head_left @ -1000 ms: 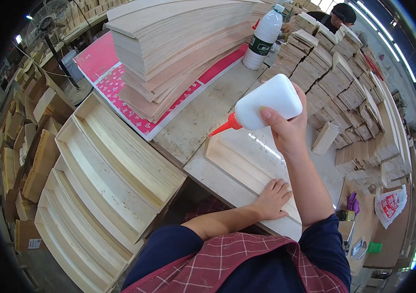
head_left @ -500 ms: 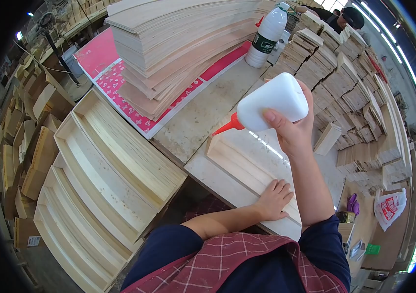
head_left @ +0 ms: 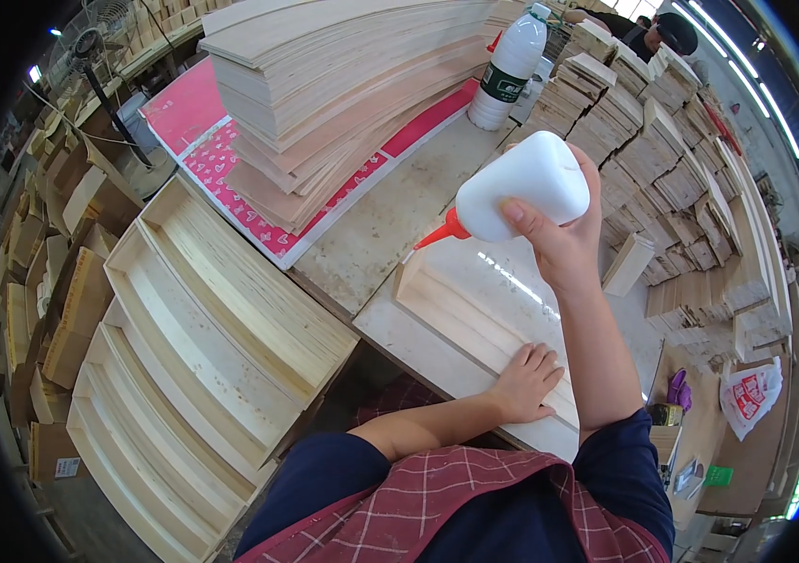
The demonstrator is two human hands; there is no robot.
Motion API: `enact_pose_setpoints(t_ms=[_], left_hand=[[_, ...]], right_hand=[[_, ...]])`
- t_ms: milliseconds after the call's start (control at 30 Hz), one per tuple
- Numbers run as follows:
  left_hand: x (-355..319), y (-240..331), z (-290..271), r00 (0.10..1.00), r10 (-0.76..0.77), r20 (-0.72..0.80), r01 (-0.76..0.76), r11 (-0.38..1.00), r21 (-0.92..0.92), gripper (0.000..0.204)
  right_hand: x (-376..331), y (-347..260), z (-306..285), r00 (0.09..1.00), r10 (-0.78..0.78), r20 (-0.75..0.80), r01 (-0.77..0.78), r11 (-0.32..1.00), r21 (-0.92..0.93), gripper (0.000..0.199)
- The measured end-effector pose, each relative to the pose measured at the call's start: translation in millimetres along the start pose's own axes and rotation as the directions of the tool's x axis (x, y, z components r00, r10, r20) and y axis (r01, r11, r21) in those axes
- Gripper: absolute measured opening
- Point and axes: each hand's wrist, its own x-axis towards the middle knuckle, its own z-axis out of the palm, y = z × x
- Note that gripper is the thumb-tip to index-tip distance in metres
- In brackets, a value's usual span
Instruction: Assemble wooden boxes by applying wood glue and using a pneumatic nail gun to join slats.
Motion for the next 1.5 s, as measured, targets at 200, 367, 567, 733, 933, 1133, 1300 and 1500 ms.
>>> enact_pose_setpoints(t_ms=[200, 367, 567, 733, 933, 1133, 1300, 1500], left_hand=[[0, 0, -2, 1.0, 0.011, -0.013, -0.011, 1.0, 0.017, 0.067], [0, 2, -7, 1.0, -0.007, 0.028, 0.007, 1.0, 0.0, 0.068], [3, 3, -8, 0.999, -0.005, 0.034, 0.004, 1.0, 0.008, 0.068], [5, 4, -12, 0.997, -0.02, 0.081, 0.016, 0.999, 0.049, 0.068], [0, 5, -2, 1.0, 0.004, -0.005, -0.004, 0.999, 0.046, 0.067], [-11, 1, -10, 0.999, 0.002, 0.039, -0.006, 0.994, 0.105, 0.067], [-15, -7, -13, 1.0, 0.004, 0.028, -0.007, 0.993, 0.116, 0.068], [0, -1, -9, 0.997, 0.012, 0.08, -0.026, 0.984, 0.175, 0.07]], right_hand=[[6, 6, -9, 0.997, -0.023, -0.067, 0.019, 0.998, -0.053, 0.074], [11, 9, -14, 0.994, -0.019, -0.109, 0.012, 0.998, -0.066, 0.074], [15, 12, -20, 0.988, -0.05, -0.146, 0.041, 0.997, -0.067, 0.073], [12, 13, -28, 0.969, -0.108, -0.222, 0.097, 0.993, -0.061, 0.071], [-24, -34, -82, 0.942, 0.246, -0.228, 0.026, 0.624, 0.781, 0.043], [-122, -99, -155, 0.914, 0.24, -0.326, 0.134, 0.58, 0.804, 0.048], [-226, -144, -227, 0.849, 0.082, -0.521, 0.3, 0.739, 0.604, 0.062], [-317, -185, -287, 0.613, -0.201, -0.764, 0.358, 0.933, 0.042, 0.06]])
